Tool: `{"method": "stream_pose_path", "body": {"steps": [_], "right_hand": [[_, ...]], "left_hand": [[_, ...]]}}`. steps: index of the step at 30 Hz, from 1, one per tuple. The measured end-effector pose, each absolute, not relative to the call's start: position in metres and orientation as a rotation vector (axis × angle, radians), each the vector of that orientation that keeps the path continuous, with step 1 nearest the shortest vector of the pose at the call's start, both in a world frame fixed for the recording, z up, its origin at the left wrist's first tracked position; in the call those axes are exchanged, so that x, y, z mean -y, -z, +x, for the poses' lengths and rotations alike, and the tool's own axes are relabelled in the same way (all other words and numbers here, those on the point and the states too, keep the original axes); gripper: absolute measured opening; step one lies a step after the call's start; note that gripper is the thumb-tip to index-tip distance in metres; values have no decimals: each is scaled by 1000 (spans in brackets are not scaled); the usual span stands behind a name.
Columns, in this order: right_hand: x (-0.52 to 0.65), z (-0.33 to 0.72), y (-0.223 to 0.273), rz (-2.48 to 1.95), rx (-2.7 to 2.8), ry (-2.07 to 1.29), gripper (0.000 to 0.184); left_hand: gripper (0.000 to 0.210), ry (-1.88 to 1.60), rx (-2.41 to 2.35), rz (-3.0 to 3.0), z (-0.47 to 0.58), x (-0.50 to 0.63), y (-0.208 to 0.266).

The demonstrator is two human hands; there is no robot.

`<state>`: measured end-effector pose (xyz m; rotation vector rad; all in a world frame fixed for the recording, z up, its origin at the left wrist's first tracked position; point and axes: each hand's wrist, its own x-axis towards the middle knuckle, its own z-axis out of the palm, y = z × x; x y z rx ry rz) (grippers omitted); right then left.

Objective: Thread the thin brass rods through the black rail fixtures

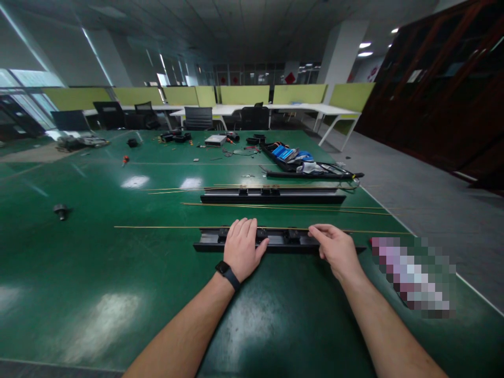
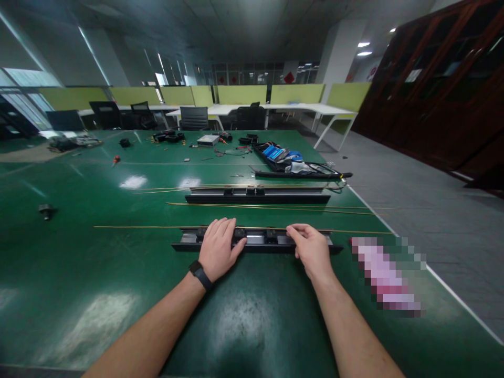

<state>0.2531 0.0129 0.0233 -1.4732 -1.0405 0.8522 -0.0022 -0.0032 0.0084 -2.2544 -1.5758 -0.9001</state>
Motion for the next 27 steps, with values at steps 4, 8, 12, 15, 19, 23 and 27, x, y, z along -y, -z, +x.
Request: {"method": "stream_pose_path", "body": {"steps": [4,8,12,15,19,23,27], "right_hand": [[-14,253,-25,-1485,980,-850,54],[-16,253,-24,-1466,936,-863,53],[-16,255,-21,-1443,954,-874,54],[-15,255,-21,-1427,988,-874,55],[-14,254,-22,-1431,1004,-871,54],[-15,254,-24,-1451,995,-869,53],[-17,255,-22,-1475,970,-870,53]], "left_hand": [[53,900,1570,-2260,-2,3,-7],[53,896,1575,-2267,-2,3,-8],[53,886,1576,-2267,-2,4,-10],[52,893,1570,-2266,-3,4,-10],[53,891,1570,-2271,-3,3,-10],[53,888,1577,-2271,-2,3,-10],[53,890,1582,-2269,-2,3,-9]]}}
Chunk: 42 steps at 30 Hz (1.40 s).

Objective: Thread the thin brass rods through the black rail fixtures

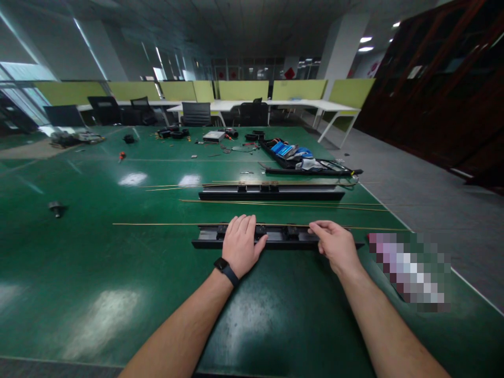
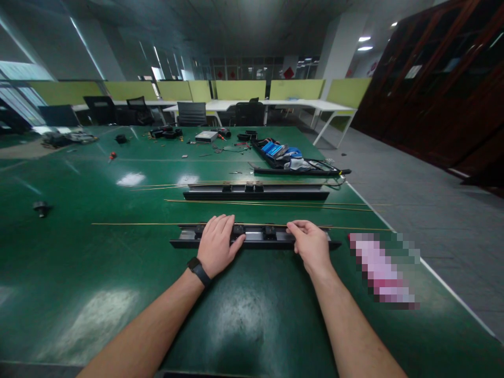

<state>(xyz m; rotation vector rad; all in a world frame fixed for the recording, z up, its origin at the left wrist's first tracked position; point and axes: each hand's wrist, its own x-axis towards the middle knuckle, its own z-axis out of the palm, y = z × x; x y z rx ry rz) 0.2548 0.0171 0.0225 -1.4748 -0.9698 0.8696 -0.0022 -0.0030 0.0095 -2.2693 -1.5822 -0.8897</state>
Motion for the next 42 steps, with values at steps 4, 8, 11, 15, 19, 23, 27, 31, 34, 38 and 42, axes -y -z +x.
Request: {"method": "stream_pose_path", "body": {"steps": [4,8,11,15,19,23,27,31,34,38,42], "right_hand": [[-18,256,-20,-1470,942,-872,54],[-16,256,-20,-1428,955,-884,51],[-15,256,-21,-1425,999,-876,54],[-15,254,-21,-1475,1039,-844,52],[-17,254,-20,-1492,998,-845,51],[-18,255,-19,-1479,969,-852,52],[-17,255,-20,-1482,960,-857,53],[-17,255,-21,-1475,955,-847,50],[-17,255,-20,-1455,957,-848,50],[-16,256,-19,-1416,972,-863,54],[-15,255,-18,-1441,1019,-834,53]], "left_hand": [[53,891,1582,-2266,-2,3,-9],[53,892,1583,-2267,-2,3,-10],[53,896,1582,-2270,-2,4,-10],[53,896,1584,-2272,-2,4,-9],[53,891,1583,-2272,-2,3,-8],[52,892,1578,-2270,-2,4,-10],[53,893,1580,-2271,-2,4,-10],[53,891,1580,-2267,-2,4,-9],[53,885,1579,-2270,-2,4,-10],[53,893,1580,-2268,-2,4,-10],[54,879,1579,-2261,-2,3,-8]]}}
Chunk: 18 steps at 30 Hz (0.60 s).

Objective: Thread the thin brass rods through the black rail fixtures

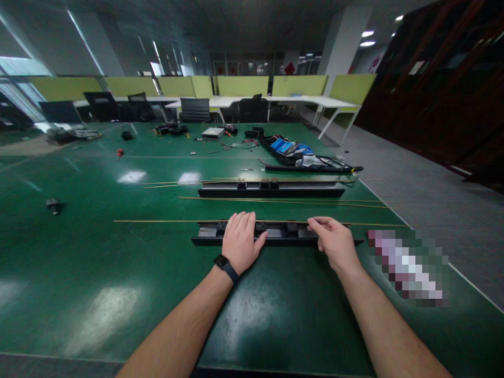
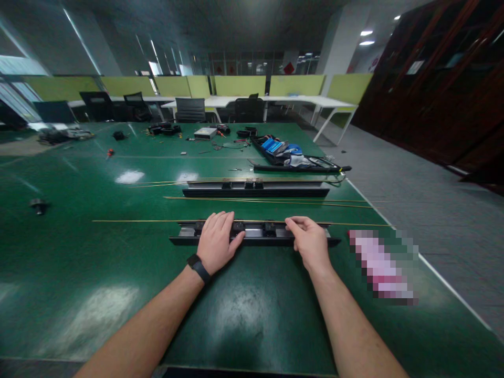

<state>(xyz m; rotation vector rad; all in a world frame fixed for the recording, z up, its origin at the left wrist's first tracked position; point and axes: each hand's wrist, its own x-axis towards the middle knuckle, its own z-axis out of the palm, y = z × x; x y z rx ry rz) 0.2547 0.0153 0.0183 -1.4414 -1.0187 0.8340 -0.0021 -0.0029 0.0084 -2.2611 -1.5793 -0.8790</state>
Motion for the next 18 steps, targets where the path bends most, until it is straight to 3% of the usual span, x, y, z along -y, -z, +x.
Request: {"method": "stream_pose_path", "body": {"steps": [18], "right_hand": [[-16,255,-20,-1427,952,-860,49]], "left_hand": [[55,882,1576,-2256,-2,2,-7]]}}
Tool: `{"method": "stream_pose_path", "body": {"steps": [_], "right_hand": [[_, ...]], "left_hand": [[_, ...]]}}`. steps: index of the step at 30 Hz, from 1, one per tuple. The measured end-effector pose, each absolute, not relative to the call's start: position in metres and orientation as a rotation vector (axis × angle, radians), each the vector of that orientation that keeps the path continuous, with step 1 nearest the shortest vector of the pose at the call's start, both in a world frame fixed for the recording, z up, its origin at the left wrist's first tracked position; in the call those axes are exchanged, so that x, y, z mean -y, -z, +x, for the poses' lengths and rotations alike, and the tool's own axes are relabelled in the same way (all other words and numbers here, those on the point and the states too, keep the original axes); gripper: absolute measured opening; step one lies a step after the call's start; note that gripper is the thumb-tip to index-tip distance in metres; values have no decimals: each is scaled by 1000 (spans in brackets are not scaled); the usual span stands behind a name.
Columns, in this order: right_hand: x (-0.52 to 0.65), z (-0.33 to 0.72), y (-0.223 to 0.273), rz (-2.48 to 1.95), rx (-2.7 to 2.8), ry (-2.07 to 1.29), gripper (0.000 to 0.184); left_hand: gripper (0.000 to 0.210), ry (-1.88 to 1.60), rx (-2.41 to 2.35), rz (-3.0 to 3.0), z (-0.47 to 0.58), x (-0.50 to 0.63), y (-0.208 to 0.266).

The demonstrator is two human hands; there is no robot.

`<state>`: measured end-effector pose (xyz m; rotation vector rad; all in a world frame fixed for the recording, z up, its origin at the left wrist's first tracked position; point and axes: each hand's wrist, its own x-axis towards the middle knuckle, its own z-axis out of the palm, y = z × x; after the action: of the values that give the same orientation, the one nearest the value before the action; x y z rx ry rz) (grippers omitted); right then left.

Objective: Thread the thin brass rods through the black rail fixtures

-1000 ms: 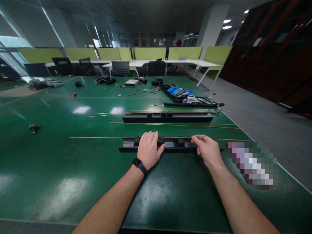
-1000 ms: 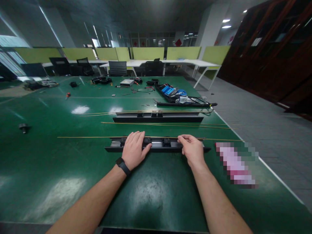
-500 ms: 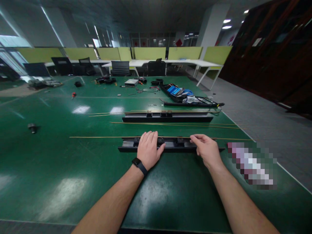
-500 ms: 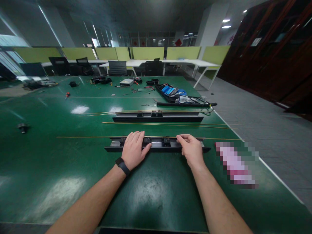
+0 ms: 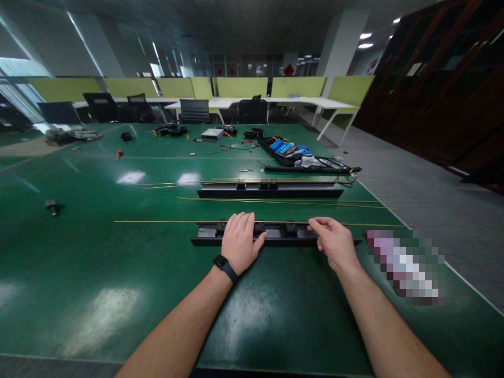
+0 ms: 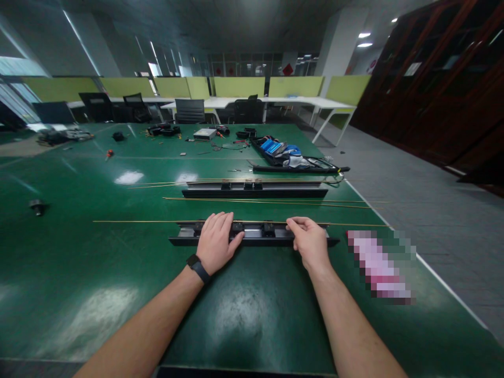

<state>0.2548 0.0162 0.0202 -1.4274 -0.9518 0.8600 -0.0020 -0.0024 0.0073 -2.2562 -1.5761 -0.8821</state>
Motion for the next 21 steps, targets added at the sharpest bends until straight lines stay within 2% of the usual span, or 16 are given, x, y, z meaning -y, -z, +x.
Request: {"method": "stream_pose_path", "body": {"steps": [21], "right_hand": [[-16,254,-20,-1429,942,-834,52]], "left_hand": [[55,884,1582,-2265,-2,3,-10]]}}
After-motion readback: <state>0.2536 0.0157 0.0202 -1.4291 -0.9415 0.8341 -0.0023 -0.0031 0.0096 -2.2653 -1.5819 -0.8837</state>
